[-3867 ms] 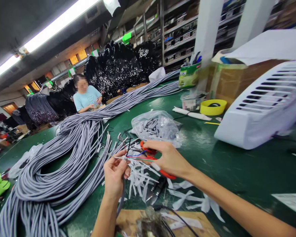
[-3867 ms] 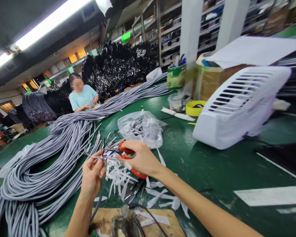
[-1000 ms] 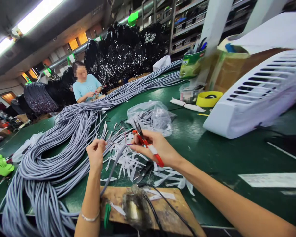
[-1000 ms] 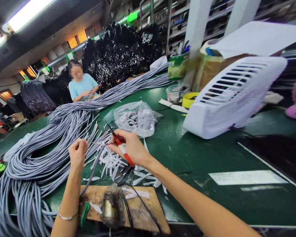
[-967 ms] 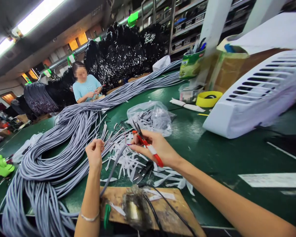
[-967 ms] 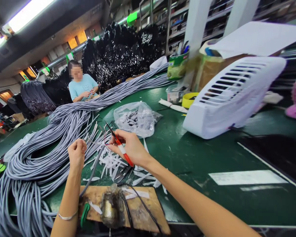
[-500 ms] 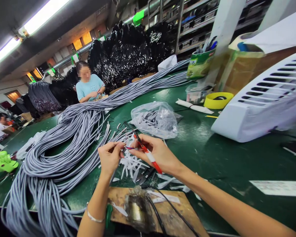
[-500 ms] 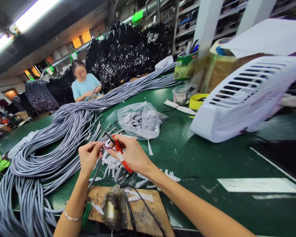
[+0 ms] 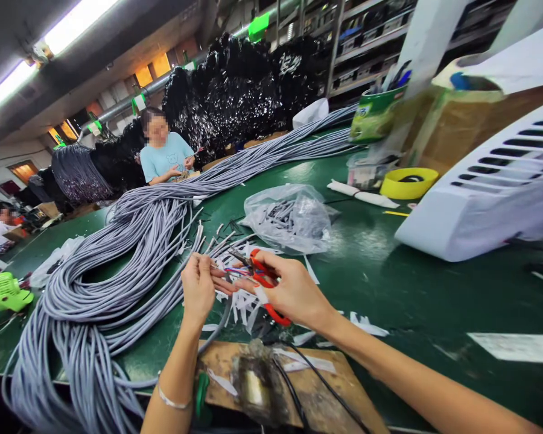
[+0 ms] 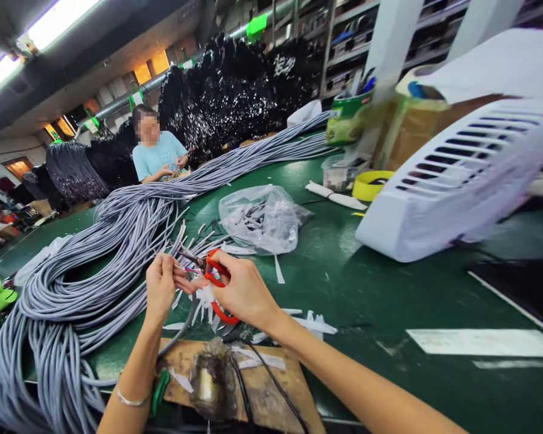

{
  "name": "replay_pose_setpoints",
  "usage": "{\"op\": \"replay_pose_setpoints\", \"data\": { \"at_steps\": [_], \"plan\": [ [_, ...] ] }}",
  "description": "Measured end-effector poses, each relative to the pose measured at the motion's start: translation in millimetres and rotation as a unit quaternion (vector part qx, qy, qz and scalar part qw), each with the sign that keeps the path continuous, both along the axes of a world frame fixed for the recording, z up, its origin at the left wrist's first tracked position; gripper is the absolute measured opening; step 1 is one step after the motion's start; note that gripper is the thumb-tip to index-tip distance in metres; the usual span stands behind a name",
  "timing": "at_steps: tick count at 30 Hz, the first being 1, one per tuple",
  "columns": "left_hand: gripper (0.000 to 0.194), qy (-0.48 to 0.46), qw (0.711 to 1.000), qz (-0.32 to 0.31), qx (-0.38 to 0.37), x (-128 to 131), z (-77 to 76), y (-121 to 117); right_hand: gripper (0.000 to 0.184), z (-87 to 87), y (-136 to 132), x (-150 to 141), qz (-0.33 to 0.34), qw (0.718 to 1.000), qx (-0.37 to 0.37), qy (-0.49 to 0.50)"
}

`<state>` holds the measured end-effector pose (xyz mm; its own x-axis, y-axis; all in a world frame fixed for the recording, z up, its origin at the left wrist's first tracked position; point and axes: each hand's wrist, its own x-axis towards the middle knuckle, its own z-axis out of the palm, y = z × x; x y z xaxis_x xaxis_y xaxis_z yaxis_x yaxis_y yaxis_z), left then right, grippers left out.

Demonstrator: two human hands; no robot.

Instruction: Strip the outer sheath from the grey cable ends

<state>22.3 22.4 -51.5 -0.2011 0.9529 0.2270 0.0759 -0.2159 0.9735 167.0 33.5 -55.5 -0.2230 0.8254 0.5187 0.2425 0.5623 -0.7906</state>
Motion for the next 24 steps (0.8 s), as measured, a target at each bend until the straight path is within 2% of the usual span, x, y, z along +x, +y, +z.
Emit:
{"op": "replay_pose_setpoints", "data": {
  "at_steps": [4,7,10,13,16,19,21,24],
  "plan": [
    [0.037,0.053,0.997,-0.054,-0.019,8.1,-7.2,-2.6,0.017,0.2,-0.9,0.5,-0.019,0.998,0.061,-0.012],
    [0.032,0.151,0.988,-0.003,0.013,11.0,-9.8,-4.5,0.009,-2.6,0.8,1.5,-0.063,0.991,0.105,-0.055],
    [0.032,0.22,0.972,0.049,0.058,10.5,-9.7,-5.1,0.006,-3.2,3.0,3.8,-0.1,0.986,0.105,-0.085],
    [0.035,0.184,0.98,0.049,0.054,9.0,-8.6,-3.4,0.01,-0.1,3.4,5.9,-0.077,0.993,0.069,-0.063],
    [0.038,0.082,0.994,0.056,0.041,5.9,-7.8,2.3,0.018,2.2,2.8,5.3,-0.027,0.999,0.02,-0.016],
    [0.041,-0.026,0.994,0.091,0.055,1.3,-8.4,10.0,0.025,1.1,3.9,2.8,0.009,0.999,-0.023,0.02],
    [0.045,-0.057,0.996,0.049,0.048,-1.0,-9.7,13.0,0.027,0.5,5.8,1.4,0.019,0.997,-0.049,0.049],
    [0.05,-0.041,0.995,-0.095,-0.005,-1.0,-12.0,11.9,0.028,1.7,8.7,0.7,0.039,0.99,-0.082,0.11]
  ]
}}
